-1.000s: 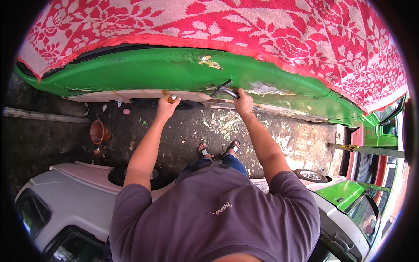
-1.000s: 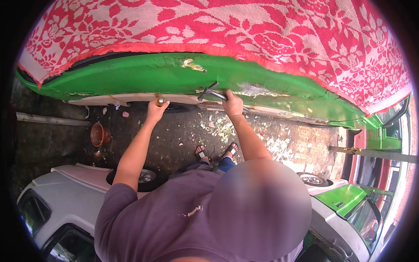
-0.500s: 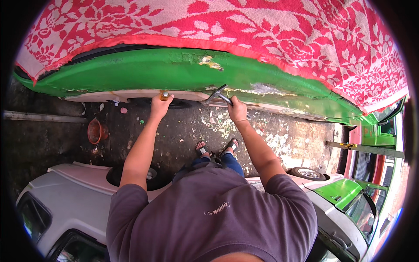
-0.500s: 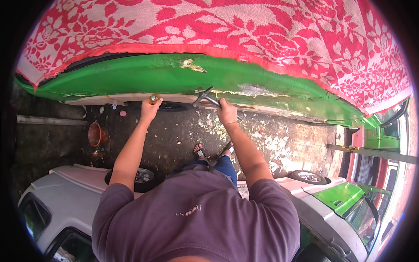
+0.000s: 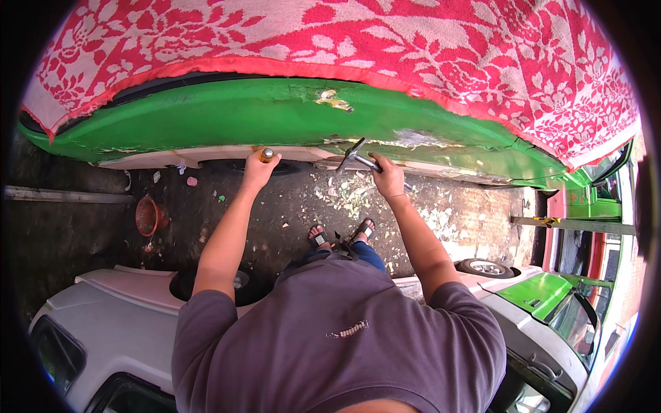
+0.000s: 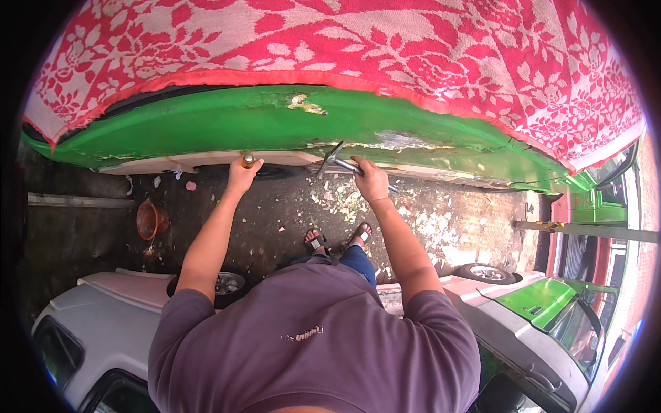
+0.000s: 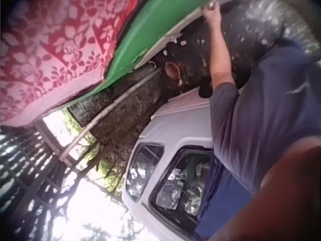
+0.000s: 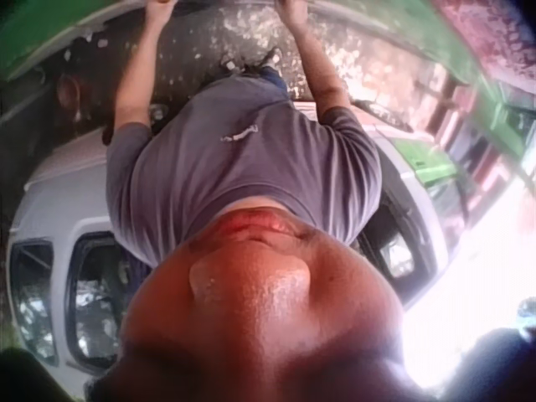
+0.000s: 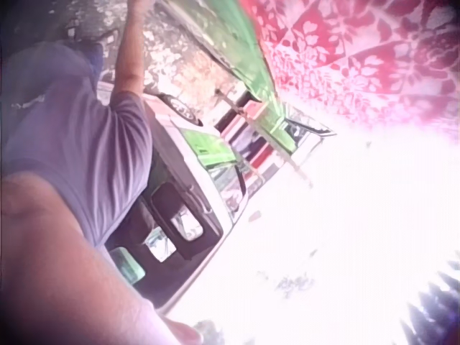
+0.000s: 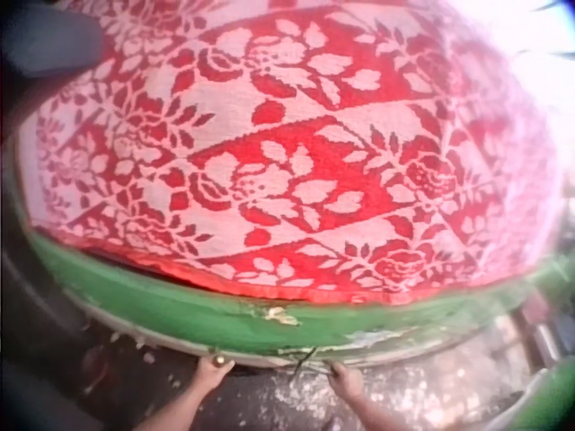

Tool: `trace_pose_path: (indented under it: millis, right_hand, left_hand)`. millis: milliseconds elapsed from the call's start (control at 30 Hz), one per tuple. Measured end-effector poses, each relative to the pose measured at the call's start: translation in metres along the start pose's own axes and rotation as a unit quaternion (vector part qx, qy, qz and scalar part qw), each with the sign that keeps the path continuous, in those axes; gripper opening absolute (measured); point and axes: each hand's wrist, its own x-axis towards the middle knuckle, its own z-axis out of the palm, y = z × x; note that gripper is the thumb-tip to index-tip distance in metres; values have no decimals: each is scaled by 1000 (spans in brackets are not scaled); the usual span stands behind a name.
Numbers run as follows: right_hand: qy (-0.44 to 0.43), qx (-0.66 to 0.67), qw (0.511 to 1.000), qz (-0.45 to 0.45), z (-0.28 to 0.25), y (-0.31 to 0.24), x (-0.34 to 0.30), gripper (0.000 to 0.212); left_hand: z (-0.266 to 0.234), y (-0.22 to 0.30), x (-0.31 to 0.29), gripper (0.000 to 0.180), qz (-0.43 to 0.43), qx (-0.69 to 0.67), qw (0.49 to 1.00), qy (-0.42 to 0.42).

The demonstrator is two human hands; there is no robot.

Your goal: The person uses a hammer and a chisel to chip away at a green vehicle panel, likely removing paint or rust. The person repeatedly strikes the chisel against the panel surface while holding it in place with the other hand.

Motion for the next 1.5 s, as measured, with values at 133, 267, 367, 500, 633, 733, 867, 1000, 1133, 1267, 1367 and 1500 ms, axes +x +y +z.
trace_pose_path:
  millis: [133, 267, 367, 500, 633, 733, 867, 1000, 1133, 1267, 1367, 1500]
  right_hand:
    - [-83, -20, 996, 9, 8, 8, 6, 35]
    - [-52, -15, 998, -32, 17, -6, 23, 42]
    - [-69, -39, 997, -18, 23, -4, 29, 43]
    - [-60, -39, 997, -19, 30, -2, 33, 41]
    - [-33, -41, 998, -22, 40, 1, 38, 32]
    - [-16, -55, 998, -17, 50, 4, 43, 23]
    - [-10, -81, 996, -17, 54, -2, 46, 17]
    - [-4, -81, 996, -25, 56, -5, 43, 15]
    - [3, -74, 997, -32, 56, -10, 39, 13]
    - [0, -58, 998, -23, 55, -9, 37, 14]
    - [30, -30, 999, 5, 51, -9, 29, 18]
    - [66, 43, 990, 119, 37, 6, 2, 19]
  left_hand:
    - [13, -11, 9, 28, 25, -8, 1000, -10]
    - [12, 2, 14, 30, 45, 14, 999, -23]
    - [4, 23, 18, 31, 79, 59, 995, -34]
    - [-7, 44, 23, 31, 111, 109, 988, -22]
    - [-20, 36, 31, 31, 134, 124, 983, -8]
    - [-25, 44, 35, 29, 145, 155, 977, -22]
    - [-31, 46, 42, 26, 162, 211, 964, -29]
    - [-34, 52, 47, 23, 151, 233, 959, -48]
    - [-37, 46, 50, 23, 170, 232, 956, -56]
    - [-37, 42, 52, 23, 197, 215, 955, -50]
    - [-37, 43, 52, 23, 194, 223, 954, -49]
    - [-36, 40, 51, 25, 224, 221, 949, -32]
